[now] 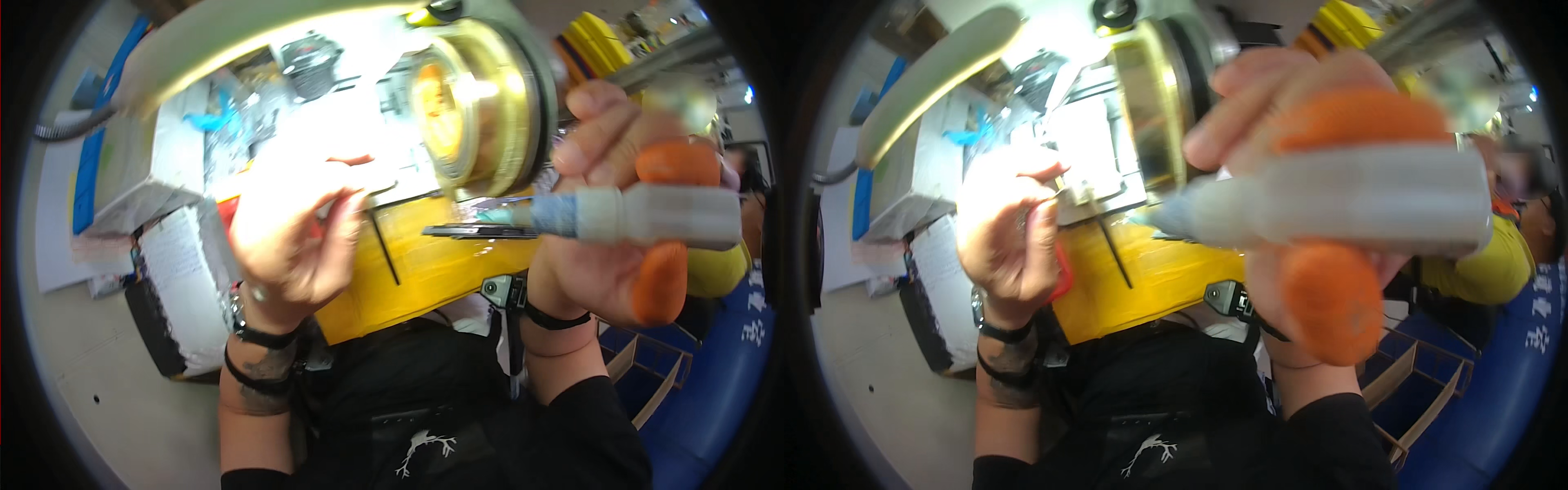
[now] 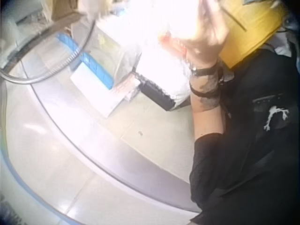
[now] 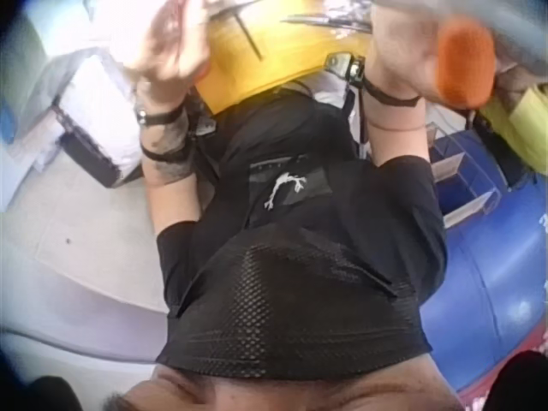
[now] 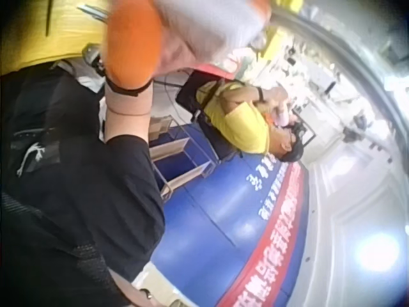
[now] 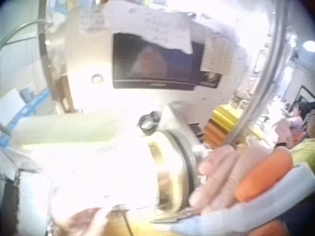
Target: Assembling small metal components using pliers, glue, and a polishing machine.
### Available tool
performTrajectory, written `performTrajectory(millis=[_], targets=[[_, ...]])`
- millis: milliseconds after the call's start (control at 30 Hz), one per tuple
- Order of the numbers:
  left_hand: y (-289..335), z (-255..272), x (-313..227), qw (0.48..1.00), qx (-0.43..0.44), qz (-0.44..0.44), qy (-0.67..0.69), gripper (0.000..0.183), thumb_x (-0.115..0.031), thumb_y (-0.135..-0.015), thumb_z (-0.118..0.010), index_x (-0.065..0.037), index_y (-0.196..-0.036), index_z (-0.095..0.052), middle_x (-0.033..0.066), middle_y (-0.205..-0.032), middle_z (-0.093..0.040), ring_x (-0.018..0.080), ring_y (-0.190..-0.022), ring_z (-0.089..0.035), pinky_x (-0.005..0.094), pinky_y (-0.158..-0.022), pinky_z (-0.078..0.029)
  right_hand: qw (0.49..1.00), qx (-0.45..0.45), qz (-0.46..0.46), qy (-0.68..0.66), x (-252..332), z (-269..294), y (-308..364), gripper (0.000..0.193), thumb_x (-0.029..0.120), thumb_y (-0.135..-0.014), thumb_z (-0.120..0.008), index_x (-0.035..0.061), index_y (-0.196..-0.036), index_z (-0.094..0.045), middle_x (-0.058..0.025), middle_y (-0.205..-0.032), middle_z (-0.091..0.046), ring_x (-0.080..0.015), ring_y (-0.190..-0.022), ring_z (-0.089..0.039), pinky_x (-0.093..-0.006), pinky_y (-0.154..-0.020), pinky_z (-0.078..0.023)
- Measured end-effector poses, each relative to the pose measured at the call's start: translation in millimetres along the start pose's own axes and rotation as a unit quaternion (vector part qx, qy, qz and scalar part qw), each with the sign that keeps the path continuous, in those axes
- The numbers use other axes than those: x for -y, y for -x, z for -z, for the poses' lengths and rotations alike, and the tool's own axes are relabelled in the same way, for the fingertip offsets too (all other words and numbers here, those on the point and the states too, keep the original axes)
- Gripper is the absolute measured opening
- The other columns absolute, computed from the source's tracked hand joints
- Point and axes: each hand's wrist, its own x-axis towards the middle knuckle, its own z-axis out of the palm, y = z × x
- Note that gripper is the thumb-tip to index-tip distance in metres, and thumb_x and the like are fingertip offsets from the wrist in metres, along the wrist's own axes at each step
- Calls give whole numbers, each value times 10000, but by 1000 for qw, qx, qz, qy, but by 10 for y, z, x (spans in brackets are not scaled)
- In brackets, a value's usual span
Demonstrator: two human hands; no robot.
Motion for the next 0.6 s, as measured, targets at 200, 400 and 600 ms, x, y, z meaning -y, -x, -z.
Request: performTrajectory(millis=[200, 400, 600], targets=[[61, 160, -104, 997, 66, 32, -38, 166, 97, -949, -577, 30, -1093, -627, 208, -1152, -669, 300, -1092, -697, 407, -993, -532, 942, -232, 47, 238, 352, 1383, 265, 444, 192, -951, -623, -49, -1306, -511, -168, -1029, -653, -341, -965, -691, -450, -909, -542], [67, 58, -59, 999, 20, 45, -24, 153, 106, -880, -650, 16, -1004, -657, 207, -1066, -744, 310, -1049, -694, 409, -964, -522, 870, -327, -61, 365, 334, 2053, 116, 161, 80, -926, -702, -34, -1041, -713, -81, -971, -738, -129, -847, -657, -289, -816, -563], [27, 25, -113, 999, 12, 45, -7, 185, 129, -881, -660, 14, -1026, -663, 201, -1056, -745, 289, -941, -729, 345, -826, -562, 825, -150, -301, 454, 69, 2168, 226, 302, 142, -907, -779, -20, -1155, -719, -78, -1016, -745, -133, -899, -668, -302, -859, -532]])
